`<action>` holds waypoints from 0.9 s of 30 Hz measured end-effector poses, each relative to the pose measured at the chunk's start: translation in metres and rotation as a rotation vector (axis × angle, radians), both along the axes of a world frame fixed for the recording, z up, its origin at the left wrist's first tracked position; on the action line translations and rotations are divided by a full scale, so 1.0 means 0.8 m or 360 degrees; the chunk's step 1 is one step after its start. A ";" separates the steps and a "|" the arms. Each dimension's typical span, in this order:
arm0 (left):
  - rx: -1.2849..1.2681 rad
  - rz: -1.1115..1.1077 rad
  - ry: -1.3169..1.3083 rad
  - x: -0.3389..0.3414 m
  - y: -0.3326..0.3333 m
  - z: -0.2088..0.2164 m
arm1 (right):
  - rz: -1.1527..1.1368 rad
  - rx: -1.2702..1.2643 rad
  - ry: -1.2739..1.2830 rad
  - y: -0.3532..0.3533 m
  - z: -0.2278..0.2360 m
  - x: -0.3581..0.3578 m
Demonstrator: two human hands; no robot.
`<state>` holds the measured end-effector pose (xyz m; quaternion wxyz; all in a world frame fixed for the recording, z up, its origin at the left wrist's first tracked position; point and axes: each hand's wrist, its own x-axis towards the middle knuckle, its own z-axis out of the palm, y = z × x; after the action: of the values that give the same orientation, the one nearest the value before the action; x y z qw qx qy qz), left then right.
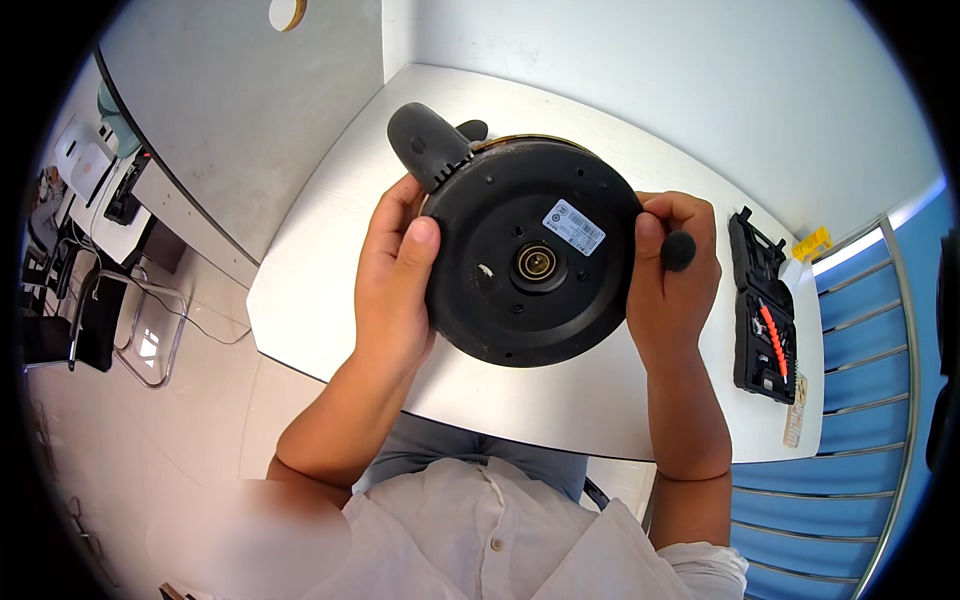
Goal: The person assembles a small electric kettle by inserting screws into the base and tightening them with a screwdriver. They then attach the base to the kettle body and secure it by hand.
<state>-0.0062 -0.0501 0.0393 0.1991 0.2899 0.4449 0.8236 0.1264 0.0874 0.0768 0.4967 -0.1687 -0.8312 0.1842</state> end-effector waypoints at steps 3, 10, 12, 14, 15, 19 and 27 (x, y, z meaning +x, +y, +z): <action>0.0008 0.0026 -0.0003 0.003 -0.001 0.001 | 0.0015 -0.0029 0.0051 0.002 -0.006 -0.004; 0.0167 -0.0088 -0.0168 -0.002 -0.002 0.002 | 0.0054 0.0009 0.0121 -0.002 -0.010 -0.011; 0.0046 -0.0047 -0.0032 -0.004 -0.004 -0.002 | 0.0072 0.0023 0.0118 -0.002 -0.010 -0.012; -0.0033 -0.0007 0.0027 -0.005 -0.005 -0.003 | 0.0073 0.0031 0.0108 -0.001 -0.011 -0.011; -0.0053 0.0015 0.0020 -0.005 -0.005 -0.002 | 0.0068 0.0044 0.0108 -0.002 -0.010 -0.010; -0.0073 0.0063 0.0034 -0.006 -0.002 -0.003 | 0.0060 0.0076 0.0118 -0.002 -0.011 -0.011; -0.0024 0.0029 -0.0010 -0.007 -0.006 -0.002 | 0.0160 -0.0008 0.0127 -0.004 -0.007 -0.008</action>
<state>-0.0115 -0.0549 0.0379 0.1951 0.2817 0.4533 0.8229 0.1203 0.0840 0.0710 0.5191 -0.1206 -0.8177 0.2176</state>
